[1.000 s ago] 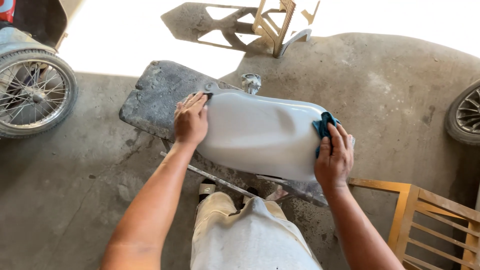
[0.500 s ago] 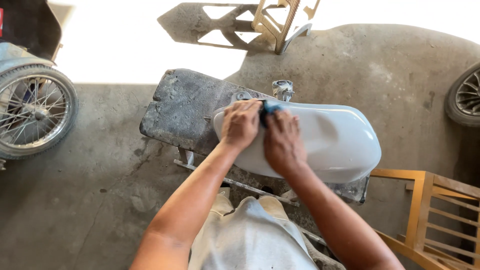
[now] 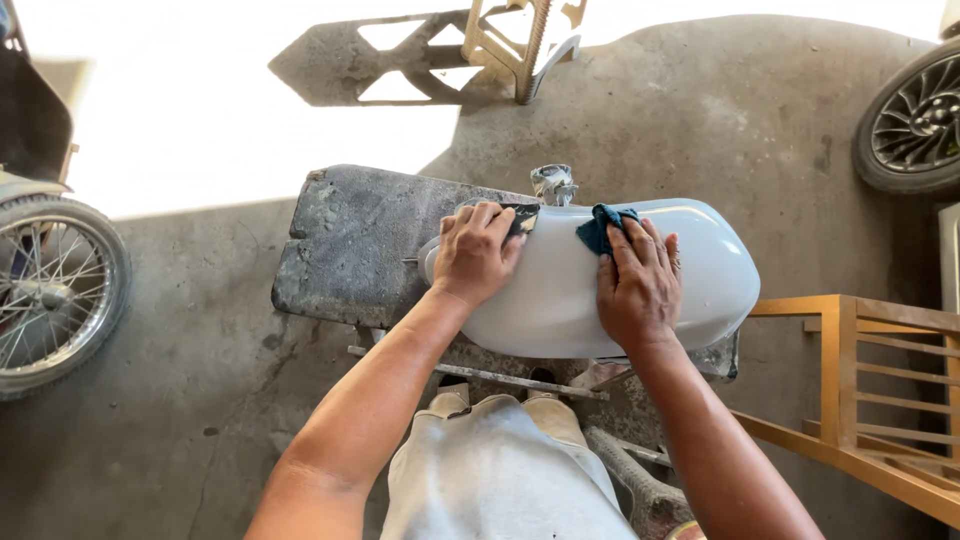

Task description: Sanding the surface of a motorcycle fuel tank using sandpaper and water to prepare it for painting or detailing.

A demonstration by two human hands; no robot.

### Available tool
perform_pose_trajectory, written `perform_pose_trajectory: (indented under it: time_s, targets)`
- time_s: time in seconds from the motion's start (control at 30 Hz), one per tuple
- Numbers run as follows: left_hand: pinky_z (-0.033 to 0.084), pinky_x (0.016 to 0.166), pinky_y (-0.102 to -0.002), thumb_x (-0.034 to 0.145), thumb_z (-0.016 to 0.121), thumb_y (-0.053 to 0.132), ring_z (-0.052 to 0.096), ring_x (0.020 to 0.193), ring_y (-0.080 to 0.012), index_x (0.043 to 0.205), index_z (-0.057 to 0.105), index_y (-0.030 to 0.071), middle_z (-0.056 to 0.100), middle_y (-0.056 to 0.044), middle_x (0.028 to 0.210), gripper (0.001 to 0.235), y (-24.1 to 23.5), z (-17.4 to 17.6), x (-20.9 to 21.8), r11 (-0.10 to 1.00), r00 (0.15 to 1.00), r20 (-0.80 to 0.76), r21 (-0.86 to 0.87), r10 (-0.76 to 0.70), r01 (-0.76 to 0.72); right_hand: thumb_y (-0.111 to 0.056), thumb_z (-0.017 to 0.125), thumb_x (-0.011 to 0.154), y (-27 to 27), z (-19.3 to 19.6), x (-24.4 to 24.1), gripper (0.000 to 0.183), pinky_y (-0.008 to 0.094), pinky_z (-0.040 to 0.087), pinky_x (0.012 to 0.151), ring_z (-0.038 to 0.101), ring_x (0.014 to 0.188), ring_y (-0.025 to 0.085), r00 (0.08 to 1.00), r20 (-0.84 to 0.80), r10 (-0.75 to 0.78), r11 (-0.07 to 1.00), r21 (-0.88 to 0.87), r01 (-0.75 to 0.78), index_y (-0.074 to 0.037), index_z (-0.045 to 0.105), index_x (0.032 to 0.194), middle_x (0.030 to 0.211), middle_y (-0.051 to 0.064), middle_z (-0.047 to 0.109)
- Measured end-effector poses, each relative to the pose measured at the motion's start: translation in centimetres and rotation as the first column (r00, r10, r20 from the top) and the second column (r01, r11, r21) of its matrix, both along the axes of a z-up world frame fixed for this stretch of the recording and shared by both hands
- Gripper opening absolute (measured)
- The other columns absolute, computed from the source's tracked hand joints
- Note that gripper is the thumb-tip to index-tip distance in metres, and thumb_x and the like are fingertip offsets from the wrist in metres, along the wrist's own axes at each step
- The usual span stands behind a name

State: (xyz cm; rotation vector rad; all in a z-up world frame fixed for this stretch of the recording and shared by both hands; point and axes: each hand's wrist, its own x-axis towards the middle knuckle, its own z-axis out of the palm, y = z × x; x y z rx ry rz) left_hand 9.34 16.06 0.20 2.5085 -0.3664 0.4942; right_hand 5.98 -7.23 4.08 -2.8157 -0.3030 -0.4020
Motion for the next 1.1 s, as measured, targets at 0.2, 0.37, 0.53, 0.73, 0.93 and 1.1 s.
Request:
perform_pose_trajectory:
  time_s: [0.2, 0.37, 0.53, 0.73, 0.93, 1.1]
  targets:
    - [0.045, 0.092, -0.041, 0.107, 0.054, 0.029, 0.060, 0.098, -0.0226, 0.100, 0.072, 0.011, 0.064, -0.005, 0.104, 0.026, 2.5, 0.5, 1.1, 0.957, 0.931, -0.361, 0.285, 0.045, 0.064, -0.022, 0.057, 0.101, 0.0, 0.0, 0.0, 0.041, 0.050, 0.021, 0.126, 0.044, 0.147, 0.034, 1.000, 0.018, 0.014, 1.000, 0.010, -0.014, -0.006, 0.064, 0.138, 0.149, 0.014, 0.056]
    - [0.047, 0.088, -0.042, 0.103, 0.057, 0.026, 0.062, 0.096, -0.0220, 0.096, 0.072, 0.010, 0.065, -0.006, 0.103, 0.024, 3.8, -1.0, 0.6, 0.968, 0.967, -0.254, 0.248, 0.023, 0.042, -0.021, 0.057, 0.102, 0.0, 0.1, -0.1, 0.040, 0.049, 0.023, 0.127, 0.044, 0.147, 0.033, 1.000, 0.015, 0.008, 1.000, 0.019, -0.009, -0.007, 0.064, 0.138, 0.149, 0.013, 0.057]
    - [0.050, 0.090, -0.042, 0.096, 0.064, 0.022, 0.065, 0.101, -0.0245, 0.095, 0.073, 0.008, 0.065, -0.005, 0.106, 0.017, 2.7, -1.4, 1.4, 0.999, 0.992, -0.126, -0.047, 0.006, -0.012, -0.021, 0.057, 0.101, 0.1, 0.3, 0.2, 0.041, 0.050, 0.024, 0.126, 0.045, 0.146, 0.034, 1.000, 0.020, 0.009, 1.000, 0.007, -0.009, -0.007, 0.064, 0.139, 0.148, 0.014, 0.057]
    - [0.052, 0.089, -0.041, 0.093, 0.069, 0.019, 0.067, 0.098, -0.0234, 0.100, 0.076, 0.009, 0.066, -0.004, 0.105, 0.015, 1.6, -1.8, 3.3, 0.983, 0.980, -0.199, -0.183, -0.029, -0.008, -0.021, 0.057, 0.100, 0.0, 0.3, 0.1, 0.040, 0.050, 0.025, 0.126, 0.046, 0.146, 0.034, 1.000, 0.018, 0.013, 1.000, 0.008, -0.013, -0.008, 0.064, 0.138, 0.148, 0.014, 0.057]
    - [0.056, 0.088, -0.040, 0.096, 0.064, 0.015, 0.069, 0.095, -0.0232, 0.099, 0.078, 0.010, 0.066, -0.005, 0.108, 0.015, 4.4, -1.8, 2.3, 0.998, 0.937, -0.346, -0.060, -0.048, 0.029, -0.021, 0.058, 0.101, 0.1, 0.3, -0.2, 0.040, 0.051, 0.026, 0.125, 0.046, 0.145, 0.035, 1.000, 0.023, 0.020, 1.000, 0.012, -0.020, -0.007, 0.064, 0.138, 0.147, 0.014, 0.057]
    - [0.057, 0.088, -0.040, 0.093, 0.066, 0.014, 0.070, 0.095, -0.0251, 0.092, 0.079, 0.009, 0.068, -0.006, 0.106, 0.014, 1.9, -0.6, 3.8, 0.987, 0.959, -0.280, -0.158, -0.042, -0.003, -0.019, 0.059, 0.098, 0.2, 0.7, 0.3, 0.040, 0.051, 0.027, 0.125, 0.047, 0.144, 0.035, 0.999, 0.033, 0.032, 0.999, 0.031, -0.033, -0.006, 0.065, 0.136, 0.147, 0.014, 0.058]
